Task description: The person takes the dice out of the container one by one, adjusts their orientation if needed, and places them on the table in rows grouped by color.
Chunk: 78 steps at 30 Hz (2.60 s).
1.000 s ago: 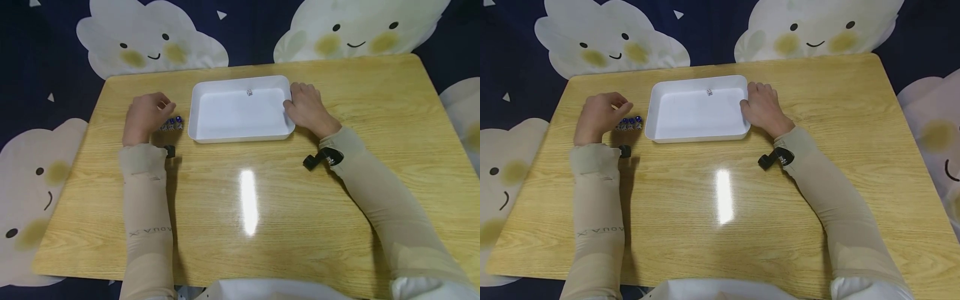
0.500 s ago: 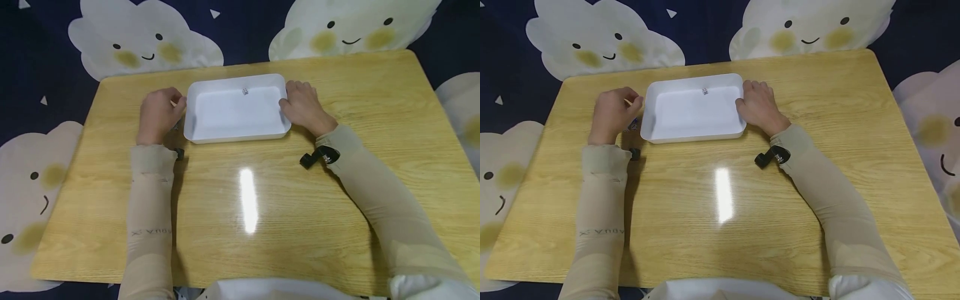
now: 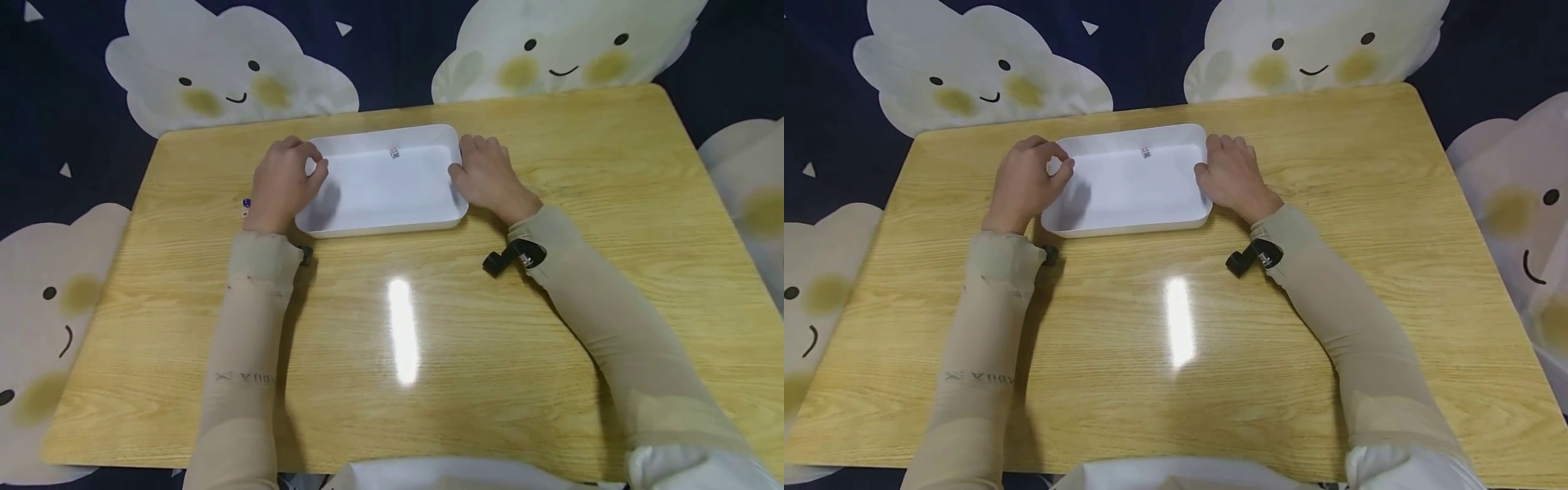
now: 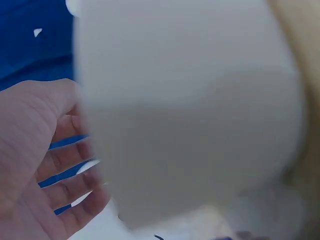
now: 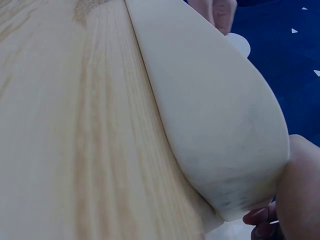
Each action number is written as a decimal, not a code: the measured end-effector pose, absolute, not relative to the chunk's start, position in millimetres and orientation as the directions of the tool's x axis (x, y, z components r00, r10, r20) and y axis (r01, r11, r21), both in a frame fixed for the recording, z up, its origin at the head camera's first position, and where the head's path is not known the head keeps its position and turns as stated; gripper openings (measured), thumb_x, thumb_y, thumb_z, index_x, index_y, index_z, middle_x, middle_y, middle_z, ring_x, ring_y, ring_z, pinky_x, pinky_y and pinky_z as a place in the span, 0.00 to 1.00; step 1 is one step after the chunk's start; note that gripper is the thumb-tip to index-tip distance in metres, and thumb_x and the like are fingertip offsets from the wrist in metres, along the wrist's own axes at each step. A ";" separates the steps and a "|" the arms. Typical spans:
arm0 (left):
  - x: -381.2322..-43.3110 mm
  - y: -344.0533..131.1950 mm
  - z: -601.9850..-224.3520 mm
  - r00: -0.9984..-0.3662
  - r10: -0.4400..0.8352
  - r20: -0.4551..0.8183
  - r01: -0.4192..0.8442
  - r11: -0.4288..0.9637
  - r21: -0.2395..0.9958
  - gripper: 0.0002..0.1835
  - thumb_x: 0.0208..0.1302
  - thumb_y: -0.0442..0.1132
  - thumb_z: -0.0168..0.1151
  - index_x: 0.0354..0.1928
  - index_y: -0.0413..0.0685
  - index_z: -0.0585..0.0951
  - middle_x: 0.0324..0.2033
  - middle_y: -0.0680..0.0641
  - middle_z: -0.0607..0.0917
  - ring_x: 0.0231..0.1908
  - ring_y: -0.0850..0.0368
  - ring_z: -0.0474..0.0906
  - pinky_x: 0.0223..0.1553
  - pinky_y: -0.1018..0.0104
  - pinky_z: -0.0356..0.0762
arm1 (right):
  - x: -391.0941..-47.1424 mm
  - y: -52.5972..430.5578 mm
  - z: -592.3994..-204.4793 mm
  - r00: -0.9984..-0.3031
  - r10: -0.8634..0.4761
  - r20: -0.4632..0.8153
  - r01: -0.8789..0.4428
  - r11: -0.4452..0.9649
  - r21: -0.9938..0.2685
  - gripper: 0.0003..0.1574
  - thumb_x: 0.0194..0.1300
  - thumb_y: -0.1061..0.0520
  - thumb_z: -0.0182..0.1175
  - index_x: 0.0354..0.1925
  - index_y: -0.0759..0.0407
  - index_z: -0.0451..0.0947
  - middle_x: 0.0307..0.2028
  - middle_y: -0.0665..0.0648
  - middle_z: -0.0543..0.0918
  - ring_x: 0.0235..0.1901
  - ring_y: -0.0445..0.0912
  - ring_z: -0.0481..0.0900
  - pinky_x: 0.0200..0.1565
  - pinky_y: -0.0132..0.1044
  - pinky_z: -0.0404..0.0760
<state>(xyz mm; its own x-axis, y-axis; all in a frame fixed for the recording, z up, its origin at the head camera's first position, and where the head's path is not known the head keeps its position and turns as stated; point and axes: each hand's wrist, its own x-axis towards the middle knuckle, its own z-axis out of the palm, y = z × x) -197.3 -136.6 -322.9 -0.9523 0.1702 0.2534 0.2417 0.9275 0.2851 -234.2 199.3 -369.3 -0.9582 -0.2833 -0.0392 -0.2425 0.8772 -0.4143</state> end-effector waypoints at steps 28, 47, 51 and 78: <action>-256.5 -74.0 -293.4 -0.930 0.364 -0.048 0.348 0.916 0.198 0.17 0.75 0.45 0.53 0.56 0.47 0.85 0.54 0.42 0.89 0.52 0.47 0.84 0.59 0.51 0.80 | -225.9 188.9 -367.6 -0.960 -0.277 -0.051 -0.231 0.877 -0.421 0.25 0.76 0.50 0.41 0.56 0.69 0.69 0.47 0.67 0.75 0.49 0.63 0.67 0.53 0.54 0.66; -266.8 -66.0 -310.6 -0.916 0.336 -0.219 0.276 0.924 0.266 0.19 0.76 0.48 0.52 0.60 0.53 0.84 0.53 0.45 0.87 0.49 0.49 0.78 0.55 0.56 0.77 | -219.1 182.8 -366.1 -0.961 -0.277 -0.023 -0.238 0.864 -0.443 0.23 0.75 0.51 0.43 0.53 0.68 0.70 0.46 0.67 0.76 0.47 0.63 0.68 0.52 0.53 0.66; -266.8 -65.2 -312.2 -0.910 0.344 -0.231 0.282 0.923 0.262 0.19 0.76 0.48 0.53 0.61 0.53 0.83 0.54 0.45 0.87 0.49 0.49 0.79 0.56 0.56 0.77 | -218.8 183.3 -365.9 -0.961 -0.277 -0.024 -0.239 0.867 -0.437 0.23 0.75 0.51 0.43 0.53 0.69 0.70 0.45 0.67 0.75 0.46 0.63 0.68 0.51 0.53 0.66; -264.4 -56.0 -331.6 -0.909 0.394 -0.135 0.352 0.900 0.258 0.16 0.75 0.45 0.56 0.58 0.51 0.83 0.49 0.44 0.89 0.49 0.49 0.83 0.58 0.52 0.79 | -218.3 186.6 -365.4 -0.962 -0.272 -0.009 -0.241 0.867 -0.436 0.21 0.74 0.51 0.43 0.50 0.68 0.71 0.42 0.66 0.75 0.42 0.61 0.66 0.46 0.49 0.64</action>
